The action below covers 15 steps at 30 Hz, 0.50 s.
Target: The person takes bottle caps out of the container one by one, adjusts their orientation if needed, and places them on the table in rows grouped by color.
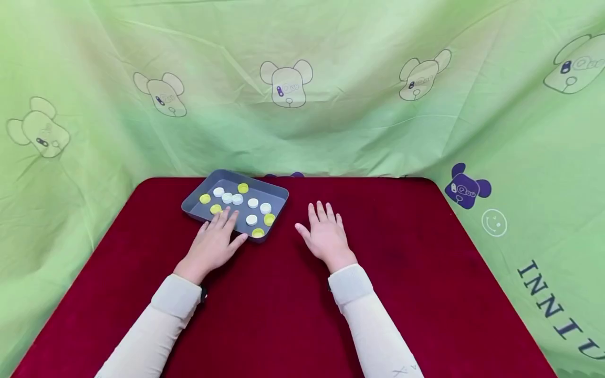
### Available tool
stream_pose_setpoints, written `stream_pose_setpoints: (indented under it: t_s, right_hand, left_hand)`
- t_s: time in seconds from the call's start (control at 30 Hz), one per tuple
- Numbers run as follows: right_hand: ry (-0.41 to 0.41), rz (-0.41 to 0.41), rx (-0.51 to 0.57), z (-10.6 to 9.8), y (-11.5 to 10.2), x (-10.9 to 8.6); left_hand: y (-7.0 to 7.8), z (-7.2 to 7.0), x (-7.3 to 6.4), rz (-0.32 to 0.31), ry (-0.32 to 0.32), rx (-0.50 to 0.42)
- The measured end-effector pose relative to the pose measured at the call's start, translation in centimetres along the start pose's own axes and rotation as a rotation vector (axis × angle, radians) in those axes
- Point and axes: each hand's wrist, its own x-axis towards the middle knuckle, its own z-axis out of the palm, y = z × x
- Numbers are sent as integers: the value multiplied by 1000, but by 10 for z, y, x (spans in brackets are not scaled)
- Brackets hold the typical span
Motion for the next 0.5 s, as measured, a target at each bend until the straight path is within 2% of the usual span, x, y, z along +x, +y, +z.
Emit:
stream_pose_setpoints:
  t_s: [0.27,0.5]
  right_hand:
    - [-41,4,102,0,0,3]
    - [-69,-2,146,2,4,8]
  left_hand:
    - [-23,-9,7,-9,24,-46]
    - [-33,-12,10,-14,0,-69]
